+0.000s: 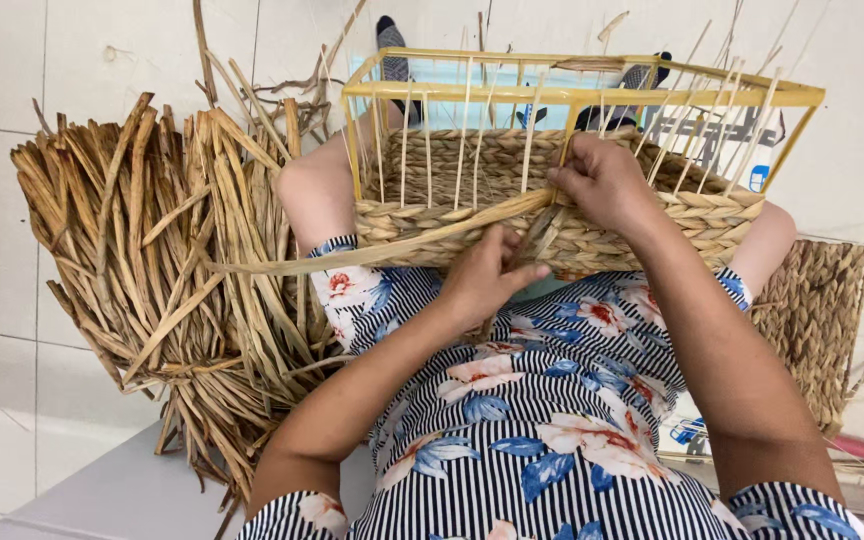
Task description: The person weaves dried plant fibers around a wire frame by hand to form the sides and rim of a basket, pulling and tucking the fibers between the wire uprights while sitting on the floor.
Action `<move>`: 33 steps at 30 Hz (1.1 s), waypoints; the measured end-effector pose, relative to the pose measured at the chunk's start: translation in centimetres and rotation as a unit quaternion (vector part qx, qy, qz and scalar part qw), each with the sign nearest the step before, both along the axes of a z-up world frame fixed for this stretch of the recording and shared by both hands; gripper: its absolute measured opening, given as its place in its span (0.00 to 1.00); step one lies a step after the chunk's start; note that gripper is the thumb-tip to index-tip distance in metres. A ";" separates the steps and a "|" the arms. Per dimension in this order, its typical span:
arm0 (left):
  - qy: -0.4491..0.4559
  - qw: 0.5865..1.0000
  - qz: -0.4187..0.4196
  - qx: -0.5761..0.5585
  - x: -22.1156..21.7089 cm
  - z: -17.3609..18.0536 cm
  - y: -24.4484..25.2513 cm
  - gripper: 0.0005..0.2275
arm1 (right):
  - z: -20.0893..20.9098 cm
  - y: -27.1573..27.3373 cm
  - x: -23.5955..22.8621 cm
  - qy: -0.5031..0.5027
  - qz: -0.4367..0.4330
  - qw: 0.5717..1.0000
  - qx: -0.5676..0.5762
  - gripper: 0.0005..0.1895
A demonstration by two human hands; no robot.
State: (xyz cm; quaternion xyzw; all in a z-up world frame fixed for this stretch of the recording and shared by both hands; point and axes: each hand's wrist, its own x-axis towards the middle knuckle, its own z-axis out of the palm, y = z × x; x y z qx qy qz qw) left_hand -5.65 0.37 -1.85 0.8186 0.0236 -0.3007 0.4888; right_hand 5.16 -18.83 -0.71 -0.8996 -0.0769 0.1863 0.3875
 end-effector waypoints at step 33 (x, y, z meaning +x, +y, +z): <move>-0.569 0.687 -0.101 0.440 7.3 13.7 7.6 0.11 | 0.3 1.6 -2.6 -0.140 0.061 0.988 0.013 0.08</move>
